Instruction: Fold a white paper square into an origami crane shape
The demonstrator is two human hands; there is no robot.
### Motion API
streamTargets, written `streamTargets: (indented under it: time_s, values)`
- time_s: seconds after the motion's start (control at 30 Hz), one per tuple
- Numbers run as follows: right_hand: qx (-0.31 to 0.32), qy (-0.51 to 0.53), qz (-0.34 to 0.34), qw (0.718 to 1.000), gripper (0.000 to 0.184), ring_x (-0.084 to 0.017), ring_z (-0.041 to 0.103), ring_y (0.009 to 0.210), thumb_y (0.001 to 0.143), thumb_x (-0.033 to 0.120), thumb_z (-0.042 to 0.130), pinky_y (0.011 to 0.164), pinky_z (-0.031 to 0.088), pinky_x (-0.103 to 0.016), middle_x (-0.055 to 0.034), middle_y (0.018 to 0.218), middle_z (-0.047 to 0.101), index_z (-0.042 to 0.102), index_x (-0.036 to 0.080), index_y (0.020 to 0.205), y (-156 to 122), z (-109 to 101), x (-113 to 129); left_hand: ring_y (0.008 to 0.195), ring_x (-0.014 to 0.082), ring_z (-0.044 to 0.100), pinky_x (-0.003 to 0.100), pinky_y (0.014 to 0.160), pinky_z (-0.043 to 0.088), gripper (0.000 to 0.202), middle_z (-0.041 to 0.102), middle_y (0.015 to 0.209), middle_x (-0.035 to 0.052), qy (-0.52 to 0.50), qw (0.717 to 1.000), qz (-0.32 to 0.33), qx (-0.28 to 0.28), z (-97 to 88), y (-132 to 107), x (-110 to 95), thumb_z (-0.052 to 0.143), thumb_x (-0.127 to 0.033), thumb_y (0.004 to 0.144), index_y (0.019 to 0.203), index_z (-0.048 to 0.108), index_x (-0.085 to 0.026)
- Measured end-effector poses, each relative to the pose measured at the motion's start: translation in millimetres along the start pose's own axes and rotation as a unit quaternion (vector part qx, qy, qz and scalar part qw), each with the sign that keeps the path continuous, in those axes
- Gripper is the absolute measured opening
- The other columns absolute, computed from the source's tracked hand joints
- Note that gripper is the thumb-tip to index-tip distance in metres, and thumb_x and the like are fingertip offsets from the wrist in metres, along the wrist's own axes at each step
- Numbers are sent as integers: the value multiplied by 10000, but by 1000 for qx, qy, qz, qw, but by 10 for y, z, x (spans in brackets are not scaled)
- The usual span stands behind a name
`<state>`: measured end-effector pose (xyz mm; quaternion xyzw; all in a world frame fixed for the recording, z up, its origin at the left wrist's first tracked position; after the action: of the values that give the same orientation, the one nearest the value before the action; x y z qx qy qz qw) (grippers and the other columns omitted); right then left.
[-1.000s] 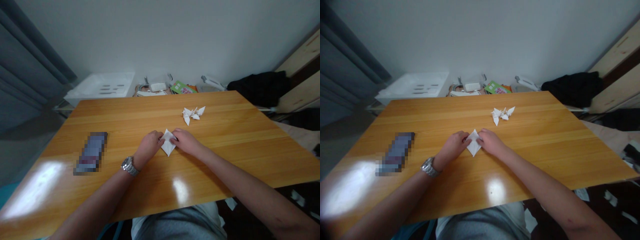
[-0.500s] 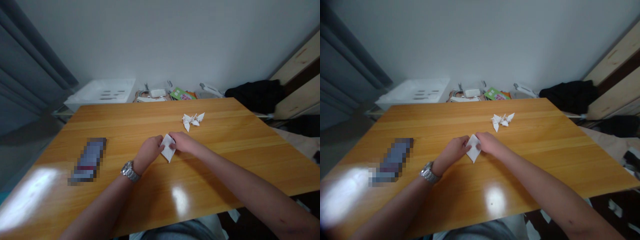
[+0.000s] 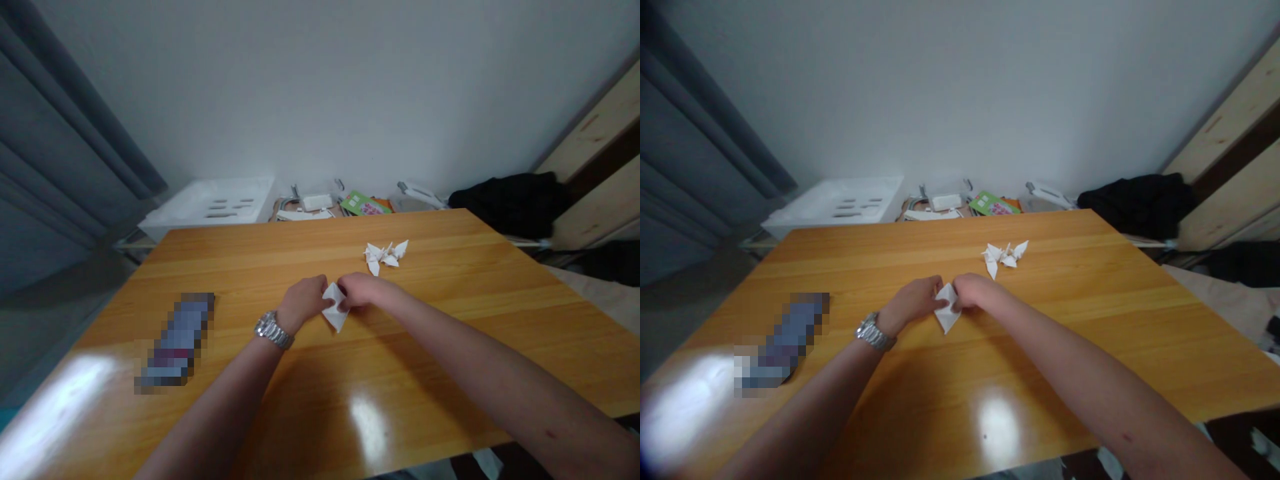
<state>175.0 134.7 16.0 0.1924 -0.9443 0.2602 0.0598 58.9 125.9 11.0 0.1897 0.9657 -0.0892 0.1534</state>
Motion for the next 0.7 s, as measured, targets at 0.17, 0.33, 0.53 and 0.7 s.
streamTargets:
  time_s: [0.17,0.33,0.53,0.7]
  values:
    - [33,2,12,999,224,-244,749,759,788,369,785,619,474,-277,-97,851,802,805,178,903,-4,0,-22,857,245,678,293,669,438,357,718,997,70,3,1000,11,14,0,116,29,765,-363,799,1099,635,-220]
    - [50,14,20,998,297,-216,746,731,790,386,785,604,471,-253,-82,889,806,802,174,999,-6,23,-18,943,213,652,275,779,464,366,680,1054,51,-29,995,91,30,-8,241,15,746,-365,838,1180,681,-253]
    - [44,5,21,999,288,-235,747,764,780,382,785,616,470,-272,-92,893,804,802,173,977,-6,19,-9,910,217,625,286,769,452,225,661,997,62,-30,991,125,34,4,272,14,727,-302,848,1050,721,-203]
    - [12,-18,13,1000,275,-292,750,886,755,338,794,698,491,-311,-133,974,800,799,175,977,-63,-33,63,964,242,617,317,831,457,240,648,1034,80,-22,993,116,21,-41,147,-21,733,-251,827,1058,715,-190]
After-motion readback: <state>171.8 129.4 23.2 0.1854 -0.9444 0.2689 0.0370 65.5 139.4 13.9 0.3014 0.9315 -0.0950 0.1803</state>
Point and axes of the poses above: each hand's wrist, its own y-axis towards the middle knuckle, its own z-axis out of the palm, x = y × z, the point moved 7 cm from there along y, towards the middle knuckle
